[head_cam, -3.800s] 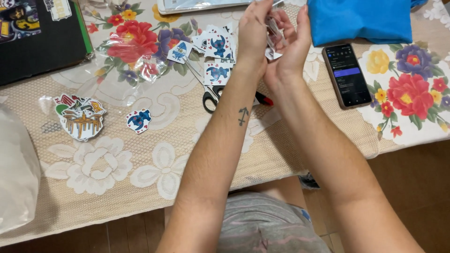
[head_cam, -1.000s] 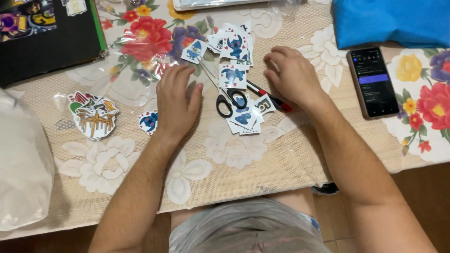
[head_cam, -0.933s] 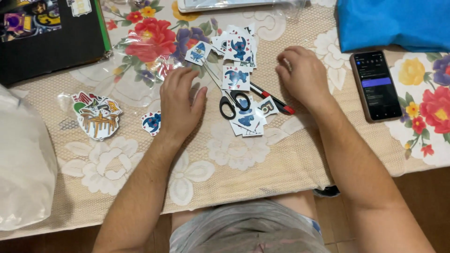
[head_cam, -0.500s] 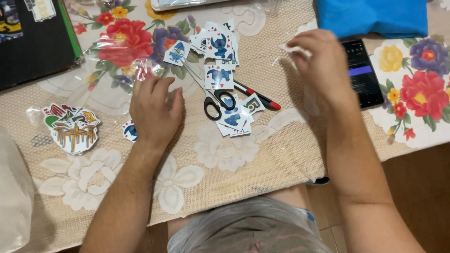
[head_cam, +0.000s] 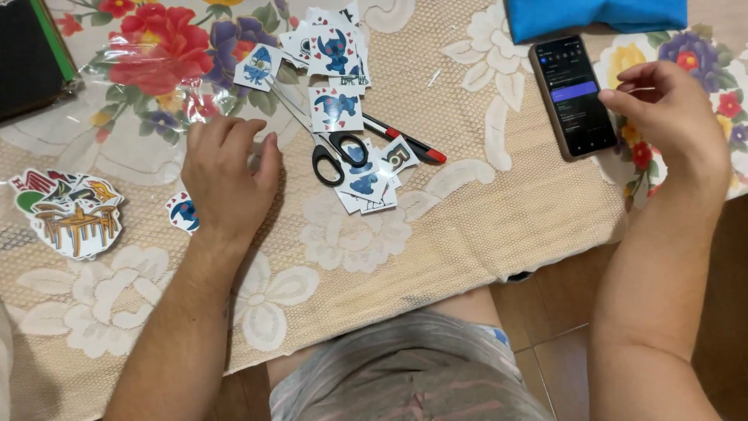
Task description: The person uses scissors to cut out a blue cartoon character from a printed sheet. They trim the edges of the character and place the finished cutout on the table. The person also gathers and discards the excess paper scraps.
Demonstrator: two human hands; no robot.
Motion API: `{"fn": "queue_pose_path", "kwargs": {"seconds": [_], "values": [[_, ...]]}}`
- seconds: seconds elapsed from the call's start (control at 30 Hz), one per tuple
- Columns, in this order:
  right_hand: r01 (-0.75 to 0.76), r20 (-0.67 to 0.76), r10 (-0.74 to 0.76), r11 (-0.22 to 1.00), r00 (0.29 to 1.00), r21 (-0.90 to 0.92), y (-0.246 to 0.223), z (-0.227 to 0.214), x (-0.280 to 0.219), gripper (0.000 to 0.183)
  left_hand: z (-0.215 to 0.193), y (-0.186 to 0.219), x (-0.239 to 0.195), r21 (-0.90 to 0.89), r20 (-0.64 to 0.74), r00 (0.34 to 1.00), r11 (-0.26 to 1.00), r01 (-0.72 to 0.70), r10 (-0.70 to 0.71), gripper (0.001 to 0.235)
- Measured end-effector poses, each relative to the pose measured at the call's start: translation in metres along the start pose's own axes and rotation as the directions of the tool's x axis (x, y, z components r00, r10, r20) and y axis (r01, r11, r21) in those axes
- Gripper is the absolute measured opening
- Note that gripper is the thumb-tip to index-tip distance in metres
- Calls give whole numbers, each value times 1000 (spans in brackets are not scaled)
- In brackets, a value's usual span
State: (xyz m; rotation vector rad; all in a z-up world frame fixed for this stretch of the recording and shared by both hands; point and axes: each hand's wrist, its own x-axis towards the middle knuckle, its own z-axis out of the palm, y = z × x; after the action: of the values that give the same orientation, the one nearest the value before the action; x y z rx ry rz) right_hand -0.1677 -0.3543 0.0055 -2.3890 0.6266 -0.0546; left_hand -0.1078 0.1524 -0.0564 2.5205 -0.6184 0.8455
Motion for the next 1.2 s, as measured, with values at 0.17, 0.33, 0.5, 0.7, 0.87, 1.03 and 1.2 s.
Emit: {"fn": "queue_pose_path", "kwargs": {"seconds": [0.17, 0.33, 0.5, 0.7, 0.87, 1.03, 1.2], "values": [[-161, 128, 169, 984, 977, -71, -39, 6, 2, 42, 0, -1, 0, -17, 3, 1000, 1000, -2, 2, 9], [-186, 59, 196, 973, 979, -138, -47, 15, 22, 46, -1, -2, 0, -16, -10, 1000, 1000, 2, -2, 7], [-196, 42, 212, 949, 976, -245, -54, 16, 31, 48, -3, -3, 2, -15, -32, 999, 1000, 4, -4, 7], [-261, 53, 284, 929, 957, -264, -72, 17, 24, 49, -2, -3, 0, -19, -21, 1000, 1000, 7, -7, 8], [-247, 64, 270, 938, 961, -242, -64, 16, 28, 49, -1, -3, 0, -17, -26, 1000, 1000, 12, -13, 8], [-206, 172, 238, 961, 956, -185, -72, 8, 18, 59, -3, -2, 0, -12, -21, 1000, 1000, 3, -3, 8], [-174, 221, 219, 963, 950, -207, -54, 3, 30, 67, -2, -3, 0, -16, -22, 1000, 1000, -1, 0, 8]]}}
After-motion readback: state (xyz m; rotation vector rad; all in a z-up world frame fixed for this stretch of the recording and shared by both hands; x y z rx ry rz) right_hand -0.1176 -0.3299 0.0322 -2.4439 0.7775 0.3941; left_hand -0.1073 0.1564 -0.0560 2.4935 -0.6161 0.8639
